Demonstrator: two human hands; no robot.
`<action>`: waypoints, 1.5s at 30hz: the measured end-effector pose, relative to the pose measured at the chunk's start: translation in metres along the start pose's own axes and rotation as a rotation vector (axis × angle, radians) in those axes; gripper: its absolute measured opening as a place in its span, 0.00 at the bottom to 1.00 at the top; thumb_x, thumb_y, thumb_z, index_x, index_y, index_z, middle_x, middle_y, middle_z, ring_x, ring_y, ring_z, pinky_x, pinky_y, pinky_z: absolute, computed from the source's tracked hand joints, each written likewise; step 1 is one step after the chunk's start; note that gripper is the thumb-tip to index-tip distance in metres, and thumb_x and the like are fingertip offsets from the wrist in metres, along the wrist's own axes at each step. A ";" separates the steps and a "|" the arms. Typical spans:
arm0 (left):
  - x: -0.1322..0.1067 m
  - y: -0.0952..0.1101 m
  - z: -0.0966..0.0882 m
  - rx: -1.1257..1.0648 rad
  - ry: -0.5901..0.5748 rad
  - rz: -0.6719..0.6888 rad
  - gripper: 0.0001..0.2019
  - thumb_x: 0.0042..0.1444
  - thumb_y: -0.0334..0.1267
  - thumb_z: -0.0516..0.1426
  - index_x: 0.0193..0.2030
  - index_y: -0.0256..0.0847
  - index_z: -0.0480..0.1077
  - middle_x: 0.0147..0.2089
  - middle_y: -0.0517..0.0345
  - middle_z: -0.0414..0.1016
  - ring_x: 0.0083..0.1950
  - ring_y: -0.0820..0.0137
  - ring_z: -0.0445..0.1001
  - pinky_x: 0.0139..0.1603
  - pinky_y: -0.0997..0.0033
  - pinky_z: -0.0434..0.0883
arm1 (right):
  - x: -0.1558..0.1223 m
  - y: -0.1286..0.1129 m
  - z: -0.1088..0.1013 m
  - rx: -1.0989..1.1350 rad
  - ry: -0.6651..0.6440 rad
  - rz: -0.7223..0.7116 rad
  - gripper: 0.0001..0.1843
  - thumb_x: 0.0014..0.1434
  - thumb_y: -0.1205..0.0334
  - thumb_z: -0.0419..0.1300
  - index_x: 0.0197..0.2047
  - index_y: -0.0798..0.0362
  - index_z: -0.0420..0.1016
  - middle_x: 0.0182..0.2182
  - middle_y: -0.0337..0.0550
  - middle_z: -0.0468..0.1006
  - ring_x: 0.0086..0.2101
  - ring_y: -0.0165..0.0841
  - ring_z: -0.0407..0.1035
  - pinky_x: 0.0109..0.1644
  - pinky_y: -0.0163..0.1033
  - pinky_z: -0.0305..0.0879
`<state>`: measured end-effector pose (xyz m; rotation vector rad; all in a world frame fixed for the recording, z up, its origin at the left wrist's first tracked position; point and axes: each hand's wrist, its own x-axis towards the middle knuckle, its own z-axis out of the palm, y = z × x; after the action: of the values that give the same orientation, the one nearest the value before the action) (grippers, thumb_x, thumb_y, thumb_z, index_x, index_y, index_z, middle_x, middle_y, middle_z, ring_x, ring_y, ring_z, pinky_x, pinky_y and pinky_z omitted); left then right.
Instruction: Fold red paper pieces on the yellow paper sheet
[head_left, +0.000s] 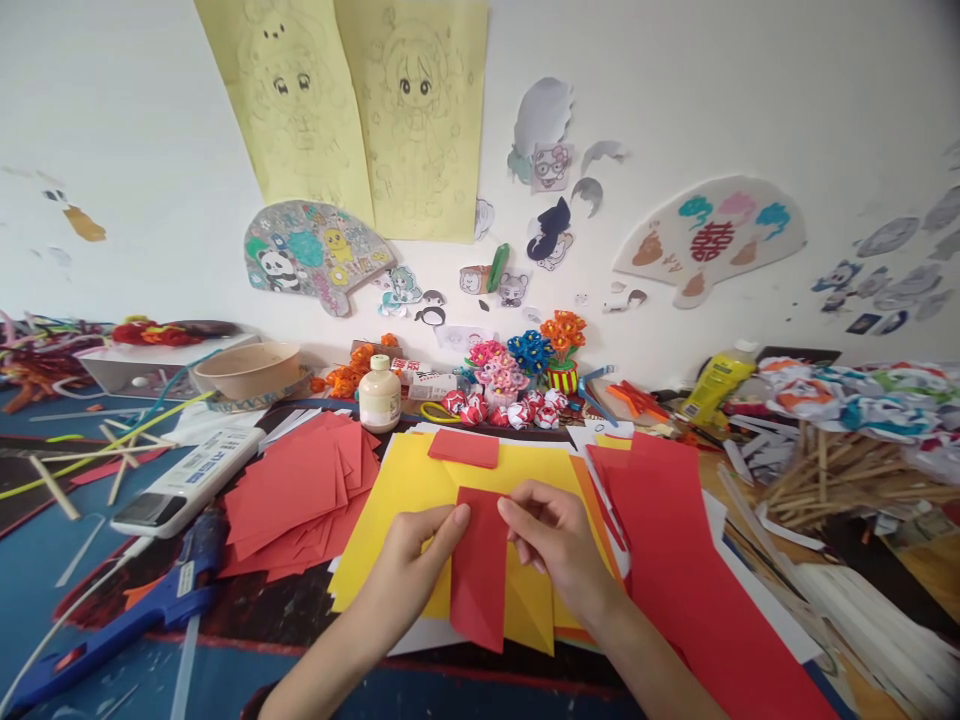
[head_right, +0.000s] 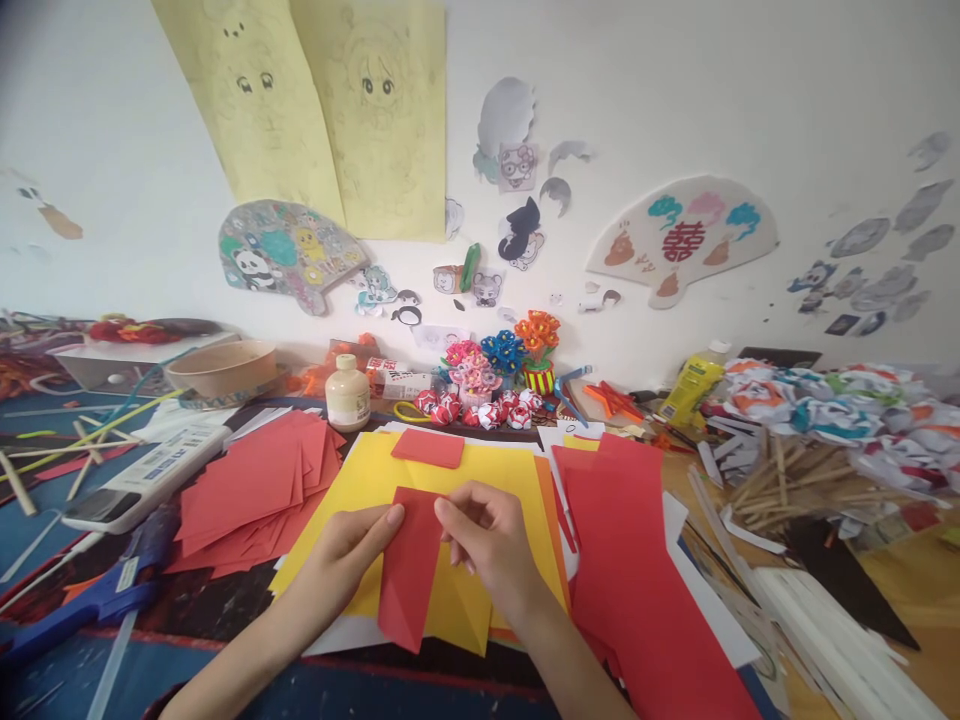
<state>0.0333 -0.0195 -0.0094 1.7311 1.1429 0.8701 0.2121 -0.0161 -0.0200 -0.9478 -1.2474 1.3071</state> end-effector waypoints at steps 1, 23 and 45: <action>0.000 0.000 0.000 -0.017 -0.026 0.005 0.22 0.63 0.50 0.45 0.22 0.37 0.59 0.24 0.63 0.57 0.28 0.75 0.53 0.29 0.75 0.55 | 0.000 0.000 0.000 0.011 0.006 -0.001 0.16 0.57 0.54 0.63 0.24 0.55 0.69 0.17 0.34 0.66 0.15 0.21 0.58 0.16 0.27 0.49; 0.002 -0.010 0.011 0.024 -0.022 -0.046 0.22 0.61 0.53 0.48 0.22 0.38 0.58 0.22 0.64 0.54 0.25 0.76 0.52 0.25 0.76 0.52 | 0.004 0.001 -0.005 0.104 0.144 0.020 0.16 0.54 0.53 0.66 0.25 0.55 0.69 0.18 0.34 0.67 0.17 0.23 0.57 0.16 0.28 0.47; -0.002 -0.005 0.015 -0.069 -0.002 -0.107 0.23 0.61 0.54 0.46 0.25 0.38 0.65 0.17 0.60 0.69 0.16 0.75 0.62 0.19 0.78 0.59 | 0.006 0.001 -0.010 -0.122 0.000 0.006 0.20 0.54 0.48 0.64 0.23 0.54 0.67 0.14 0.33 0.66 0.15 0.25 0.61 0.19 0.30 0.56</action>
<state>0.0445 -0.0246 -0.0202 1.5998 1.1795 0.8320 0.2205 -0.0081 -0.0221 -1.0381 -1.3378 1.2465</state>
